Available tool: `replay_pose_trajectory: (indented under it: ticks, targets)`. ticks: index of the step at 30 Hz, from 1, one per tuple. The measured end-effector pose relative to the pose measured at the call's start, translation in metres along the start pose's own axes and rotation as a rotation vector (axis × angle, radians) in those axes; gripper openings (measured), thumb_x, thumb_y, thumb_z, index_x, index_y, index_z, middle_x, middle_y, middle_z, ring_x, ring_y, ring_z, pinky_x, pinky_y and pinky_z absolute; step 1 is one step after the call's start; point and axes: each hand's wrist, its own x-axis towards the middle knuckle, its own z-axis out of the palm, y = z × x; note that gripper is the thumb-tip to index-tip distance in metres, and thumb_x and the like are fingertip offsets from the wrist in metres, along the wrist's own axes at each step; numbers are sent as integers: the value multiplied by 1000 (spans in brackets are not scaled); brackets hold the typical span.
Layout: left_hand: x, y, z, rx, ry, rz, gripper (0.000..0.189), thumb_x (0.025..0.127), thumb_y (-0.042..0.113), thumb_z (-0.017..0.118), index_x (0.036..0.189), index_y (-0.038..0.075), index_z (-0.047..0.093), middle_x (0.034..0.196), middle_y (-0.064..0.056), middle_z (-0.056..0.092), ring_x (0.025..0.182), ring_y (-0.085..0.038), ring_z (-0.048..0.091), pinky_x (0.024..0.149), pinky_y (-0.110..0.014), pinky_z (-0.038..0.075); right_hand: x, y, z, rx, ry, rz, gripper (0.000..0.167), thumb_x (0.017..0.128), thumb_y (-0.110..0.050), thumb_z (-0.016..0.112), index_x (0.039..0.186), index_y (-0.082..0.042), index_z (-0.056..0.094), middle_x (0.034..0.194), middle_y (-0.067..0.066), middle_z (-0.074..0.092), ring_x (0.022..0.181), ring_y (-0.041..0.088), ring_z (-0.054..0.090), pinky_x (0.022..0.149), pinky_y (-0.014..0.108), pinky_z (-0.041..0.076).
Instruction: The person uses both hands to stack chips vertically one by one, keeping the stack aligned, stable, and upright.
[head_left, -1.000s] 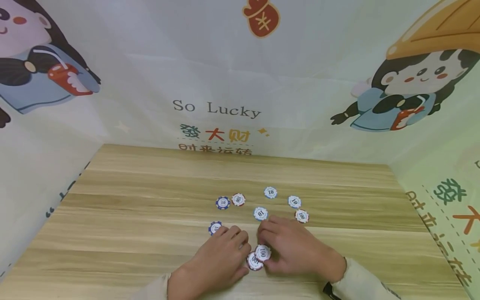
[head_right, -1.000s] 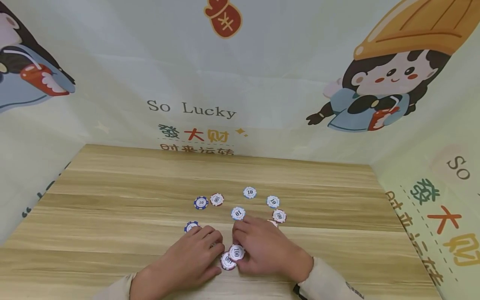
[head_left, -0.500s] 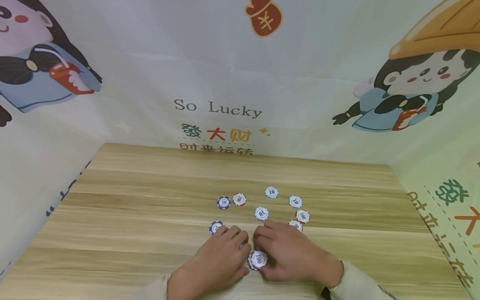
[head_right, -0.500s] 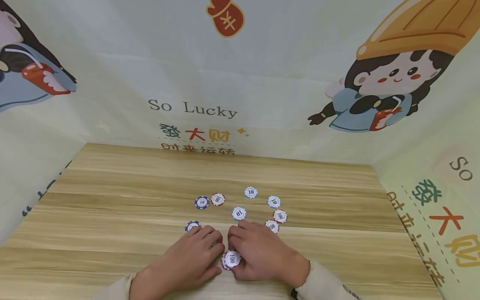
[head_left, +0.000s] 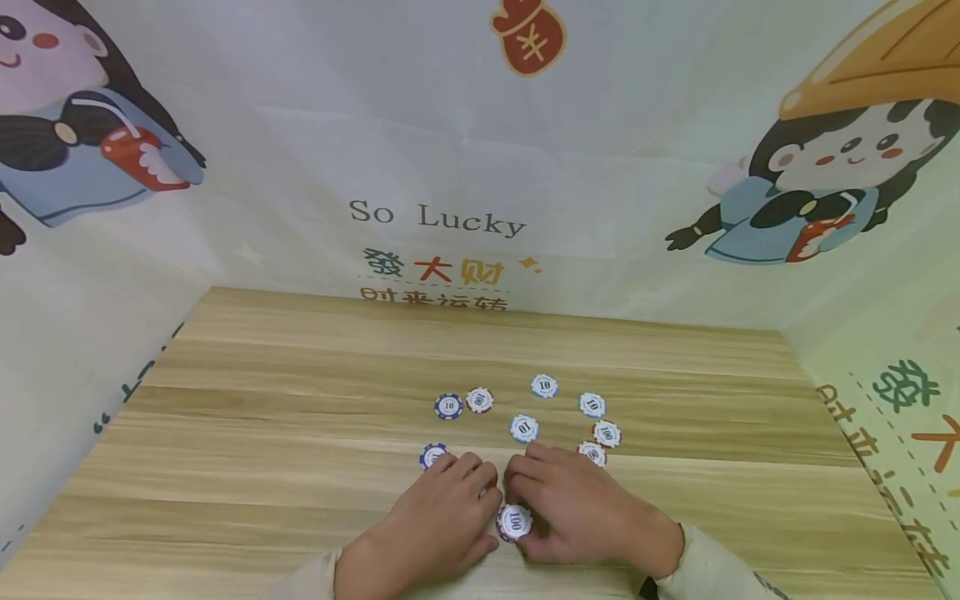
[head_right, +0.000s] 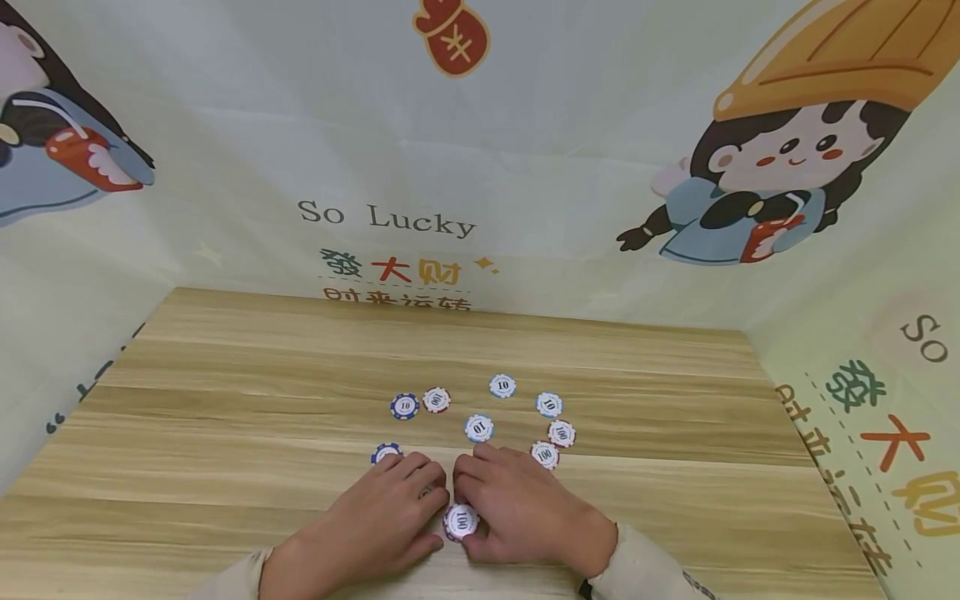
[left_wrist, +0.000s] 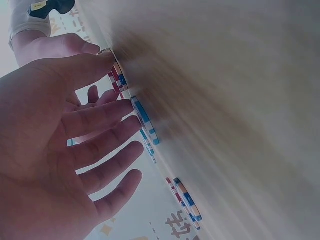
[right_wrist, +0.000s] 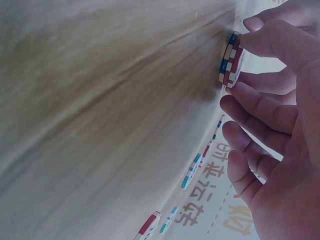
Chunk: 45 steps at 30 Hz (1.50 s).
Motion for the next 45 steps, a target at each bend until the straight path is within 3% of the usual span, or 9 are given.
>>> replay_pose_trajectory:
  ticks: [17, 33, 45]
  targets:
    - [6, 3, 2, 12, 29, 19, 38, 101, 51, 72, 116, 16, 76, 117, 0, 67, 115, -19, 61, 99, -38, 51, -7, 2, 3, 18, 40, 34, 38, 78, -44, 89, 101, -17, 73, 106, -10, 66, 93, 11, 55, 79, 24, 50]
    - [8, 4, 2, 28, -15, 18, 41, 104, 54, 69, 119, 16, 77, 120, 1, 68, 116, -19, 62, 100, -38, 52, -28, 17, -13, 28, -8, 188, 38, 85, -38, 87, 112, -12, 76, 121, -4, 70, 113, 17, 63, 99, 36, 56]
    - [10, 5, 3, 40, 8, 28, 40, 103, 53, 70, 116, 16, 76, 118, 1, 67, 115, -19, 62, 99, -38, 52, -48, 44, -17, 60, 18, 296, 33, 85, -23, 88, 111, -8, 76, 122, -1, 70, 107, 19, 61, 92, 38, 58]
